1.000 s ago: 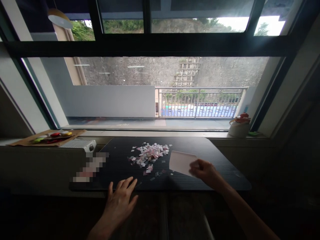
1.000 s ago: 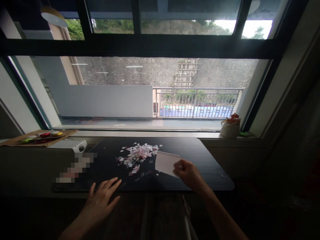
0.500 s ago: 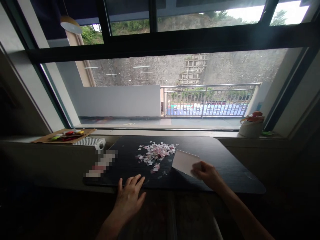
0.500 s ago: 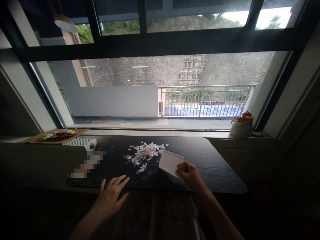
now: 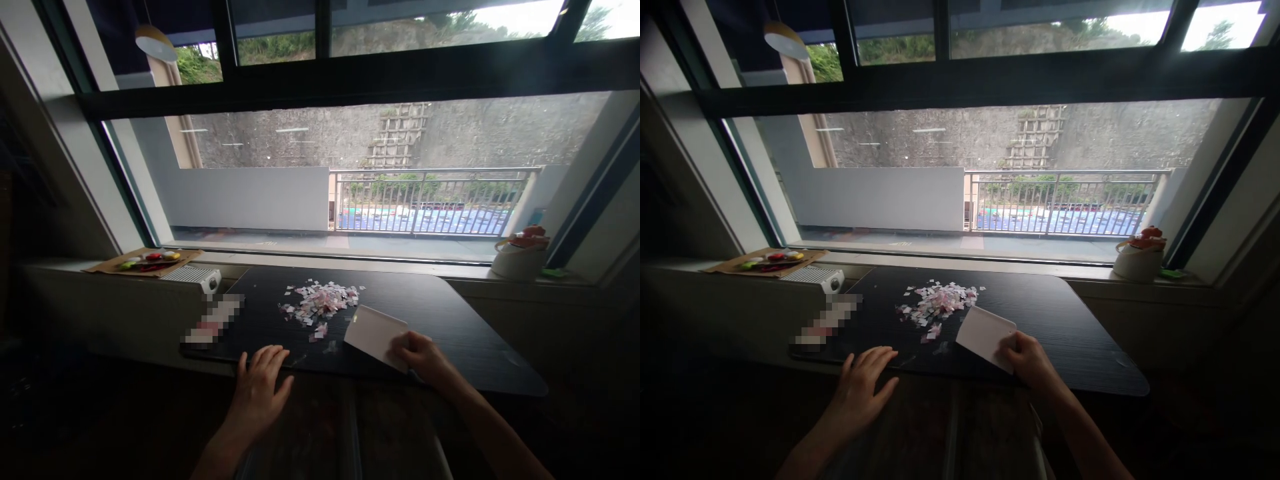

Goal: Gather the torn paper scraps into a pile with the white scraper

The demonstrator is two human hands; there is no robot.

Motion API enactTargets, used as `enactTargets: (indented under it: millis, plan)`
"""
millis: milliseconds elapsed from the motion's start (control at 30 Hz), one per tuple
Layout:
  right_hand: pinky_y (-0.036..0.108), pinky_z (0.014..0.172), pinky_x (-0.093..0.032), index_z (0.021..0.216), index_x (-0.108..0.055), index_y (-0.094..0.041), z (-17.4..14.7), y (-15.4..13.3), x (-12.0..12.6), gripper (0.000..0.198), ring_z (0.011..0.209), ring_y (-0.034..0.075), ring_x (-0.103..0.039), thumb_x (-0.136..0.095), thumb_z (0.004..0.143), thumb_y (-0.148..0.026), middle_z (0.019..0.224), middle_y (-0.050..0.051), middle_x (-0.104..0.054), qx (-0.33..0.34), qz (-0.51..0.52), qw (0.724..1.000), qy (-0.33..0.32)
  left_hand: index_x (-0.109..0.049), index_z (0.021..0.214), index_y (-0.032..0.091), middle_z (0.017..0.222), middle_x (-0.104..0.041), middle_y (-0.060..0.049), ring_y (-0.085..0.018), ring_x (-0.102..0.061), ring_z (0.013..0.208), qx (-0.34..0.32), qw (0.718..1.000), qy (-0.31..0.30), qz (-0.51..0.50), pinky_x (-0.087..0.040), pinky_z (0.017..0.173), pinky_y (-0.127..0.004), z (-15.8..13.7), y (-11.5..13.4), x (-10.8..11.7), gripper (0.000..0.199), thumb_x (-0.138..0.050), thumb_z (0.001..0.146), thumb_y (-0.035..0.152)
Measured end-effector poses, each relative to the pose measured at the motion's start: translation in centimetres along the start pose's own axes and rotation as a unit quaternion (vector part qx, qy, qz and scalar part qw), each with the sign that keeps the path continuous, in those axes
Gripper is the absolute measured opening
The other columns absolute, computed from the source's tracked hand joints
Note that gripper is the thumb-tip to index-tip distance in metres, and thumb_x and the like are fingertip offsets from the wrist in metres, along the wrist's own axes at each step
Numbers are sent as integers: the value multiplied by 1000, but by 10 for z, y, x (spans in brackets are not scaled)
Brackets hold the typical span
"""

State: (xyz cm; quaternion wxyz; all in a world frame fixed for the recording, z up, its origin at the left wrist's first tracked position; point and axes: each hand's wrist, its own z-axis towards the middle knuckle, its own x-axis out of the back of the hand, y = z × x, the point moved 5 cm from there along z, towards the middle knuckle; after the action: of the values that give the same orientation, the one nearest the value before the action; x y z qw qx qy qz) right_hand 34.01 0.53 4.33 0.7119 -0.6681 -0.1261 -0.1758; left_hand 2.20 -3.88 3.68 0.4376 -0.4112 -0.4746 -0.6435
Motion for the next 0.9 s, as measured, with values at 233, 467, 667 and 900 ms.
enactTargets:
  millis: [233, 467, 667, 900]
  plan:
    - [29, 58, -48, 68, -64, -15, -3, -12, -29, 15, 63, 20, -64, -60, 59, -27, 66, 3, -70, 3, 47, 997, -60, -62, 107, 25, 117, -64, -6, -24, -52, 114, 33, 998, 21, 40, -18, 106, -59, -6, -14, 13, 32, -44, 81, 22]
    - [28, 60, -49, 68, -65, -15, -8, -7, -39, 14, 66, 19, -64, -65, 59, -25, 68, 2, -71, -26, 105, 986, -128, -62, 109, 26, 117, -64, -6, -25, -52, 113, 30, 998, 47, 34, -20, 105, -58, -13, -21, 13, 33, -44, 82, 26]
    - [29, 61, -49, 73, -67, -13, -16, -10, -42, 18, 66, 19, -64, -67, 58, -23, 71, 4, -72, -37, 136, 976, -167, -62, 110, 25, 118, -63, -7, -26, -51, 114, 37, 996, 68, 39, -23, 103, -58, -18, -31, 17, 34, -43, 82, 29]
    - [29, 59, -48, 69, -63, -15, 8, -10, -37, 16, 62, 19, -63, -64, 58, -26, 66, 2, -69, -6, 106, 991, -80, -62, 110, 27, 118, -63, -6, -26, -51, 115, 30, 997, 61, 35, -24, 103, -57, -21, -32, 10, 33, -44, 82, 28]
